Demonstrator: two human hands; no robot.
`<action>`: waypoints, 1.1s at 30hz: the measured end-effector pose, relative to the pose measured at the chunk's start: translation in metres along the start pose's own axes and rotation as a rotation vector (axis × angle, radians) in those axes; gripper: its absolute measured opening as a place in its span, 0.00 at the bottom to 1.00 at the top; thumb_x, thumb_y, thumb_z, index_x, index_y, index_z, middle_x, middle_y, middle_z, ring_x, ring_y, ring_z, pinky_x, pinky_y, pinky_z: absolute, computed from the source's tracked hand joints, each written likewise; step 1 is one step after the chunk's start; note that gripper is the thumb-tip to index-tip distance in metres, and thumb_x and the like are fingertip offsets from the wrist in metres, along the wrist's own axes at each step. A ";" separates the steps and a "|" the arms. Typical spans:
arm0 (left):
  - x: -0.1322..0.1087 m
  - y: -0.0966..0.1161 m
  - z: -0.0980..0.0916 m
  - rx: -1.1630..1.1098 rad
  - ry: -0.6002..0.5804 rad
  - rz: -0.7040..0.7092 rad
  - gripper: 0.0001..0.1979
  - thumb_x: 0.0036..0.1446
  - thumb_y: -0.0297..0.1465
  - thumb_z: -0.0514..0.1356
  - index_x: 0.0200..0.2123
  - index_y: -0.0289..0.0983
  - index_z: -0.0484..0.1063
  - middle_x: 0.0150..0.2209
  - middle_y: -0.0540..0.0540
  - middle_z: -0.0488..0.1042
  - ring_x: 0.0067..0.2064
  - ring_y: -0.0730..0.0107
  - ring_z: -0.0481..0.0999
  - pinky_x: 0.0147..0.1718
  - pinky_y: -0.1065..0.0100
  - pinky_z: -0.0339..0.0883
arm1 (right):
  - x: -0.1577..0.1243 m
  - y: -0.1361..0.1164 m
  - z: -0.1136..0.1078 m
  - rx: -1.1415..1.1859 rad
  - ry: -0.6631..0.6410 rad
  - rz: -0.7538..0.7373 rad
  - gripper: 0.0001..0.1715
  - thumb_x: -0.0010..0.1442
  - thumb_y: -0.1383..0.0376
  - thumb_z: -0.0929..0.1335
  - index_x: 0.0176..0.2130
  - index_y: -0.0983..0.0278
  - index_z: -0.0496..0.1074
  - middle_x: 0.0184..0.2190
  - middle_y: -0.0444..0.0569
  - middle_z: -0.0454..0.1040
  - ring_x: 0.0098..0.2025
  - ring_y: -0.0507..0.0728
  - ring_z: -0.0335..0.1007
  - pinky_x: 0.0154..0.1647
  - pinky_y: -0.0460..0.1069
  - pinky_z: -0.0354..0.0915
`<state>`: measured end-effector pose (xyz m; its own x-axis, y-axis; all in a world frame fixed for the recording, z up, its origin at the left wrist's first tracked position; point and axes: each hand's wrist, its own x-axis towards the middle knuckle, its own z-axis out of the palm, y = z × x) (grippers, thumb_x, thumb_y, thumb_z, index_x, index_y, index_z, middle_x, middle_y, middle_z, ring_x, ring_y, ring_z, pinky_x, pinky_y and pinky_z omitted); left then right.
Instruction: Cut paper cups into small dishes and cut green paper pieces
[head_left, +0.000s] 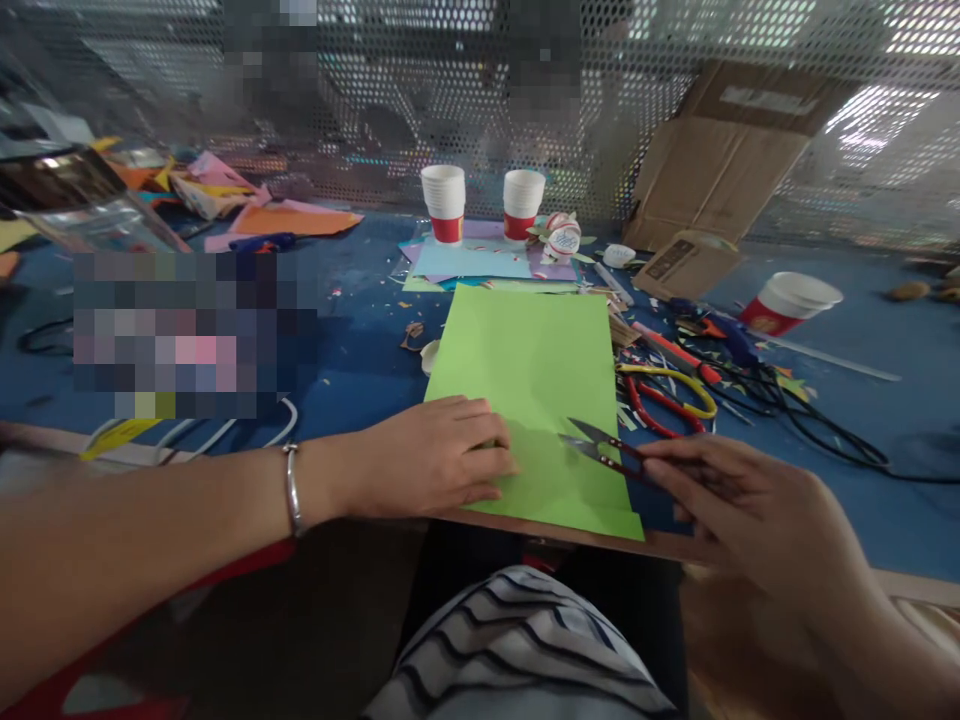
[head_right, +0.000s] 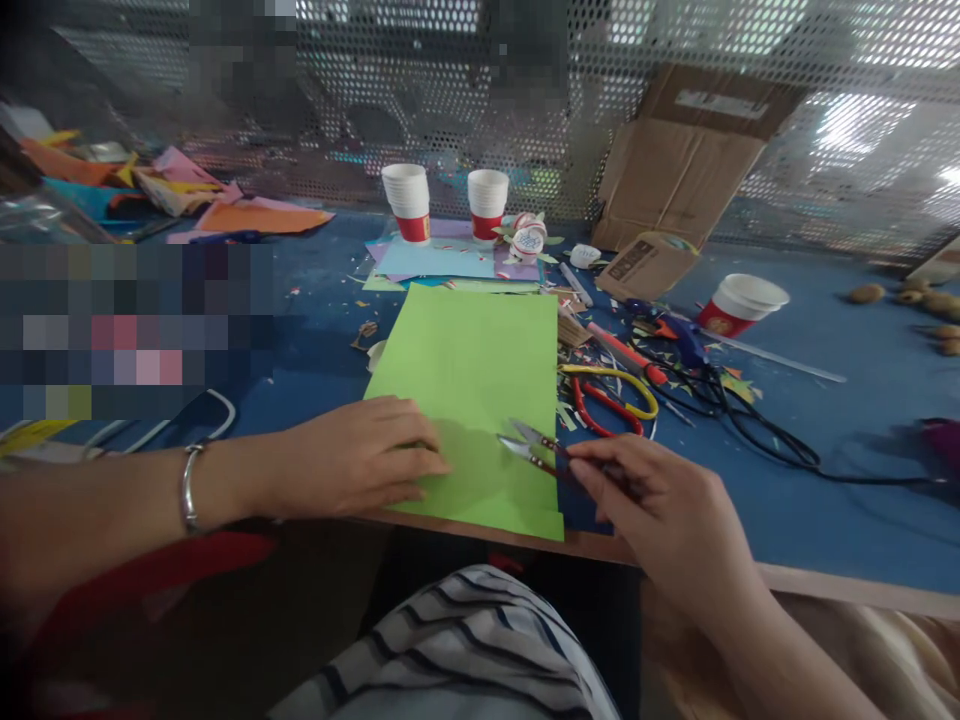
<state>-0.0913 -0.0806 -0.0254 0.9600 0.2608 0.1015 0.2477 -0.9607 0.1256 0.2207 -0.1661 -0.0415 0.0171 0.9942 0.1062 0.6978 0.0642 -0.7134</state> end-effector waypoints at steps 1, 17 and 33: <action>0.001 0.001 0.000 -0.003 0.017 0.008 0.15 0.70 0.36 0.52 0.49 0.36 0.74 0.44 0.39 0.76 0.43 0.60 0.71 0.45 0.62 0.64 | 0.006 0.006 -0.001 -0.048 -0.012 -0.016 0.14 0.63 0.53 0.70 0.42 0.58 0.81 0.27 0.44 0.79 0.20 0.53 0.73 0.20 0.46 0.68; 0.011 0.015 -0.004 -0.259 -0.053 -0.117 0.10 0.67 0.39 0.56 0.39 0.38 0.69 0.40 0.42 0.72 0.42 0.60 0.68 0.44 0.62 0.63 | 0.111 -0.008 -0.018 -0.496 -0.004 -0.285 0.15 0.63 0.55 0.67 0.37 0.59 0.80 0.30 0.47 0.81 0.30 0.58 0.76 0.29 0.50 0.62; 0.016 0.015 -0.007 -0.161 -0.065 -0.088 0.10 0.67 0.39 0.56 0.37 0.39 0.68 0.41 0.44 0.74 0.40 0.63 0.69 0.39 0.63 0.62 | 0.221 -0.009 0.010 -0.199 -0.302 -0.303 0.17 0.64 0.55 0.66 0.36 0.64 0.78 0.28 0.46 0.79 0.27 0.53 0.71 0.29 0.47 0.64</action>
<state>-0.0734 -0.0903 -0.0148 0.9433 0.3315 0.0201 0.3120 -0.9055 0.2877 0.2108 0.0543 -0.0185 -0.3975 0.9155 0.0619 0.7631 0.3673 -0.5318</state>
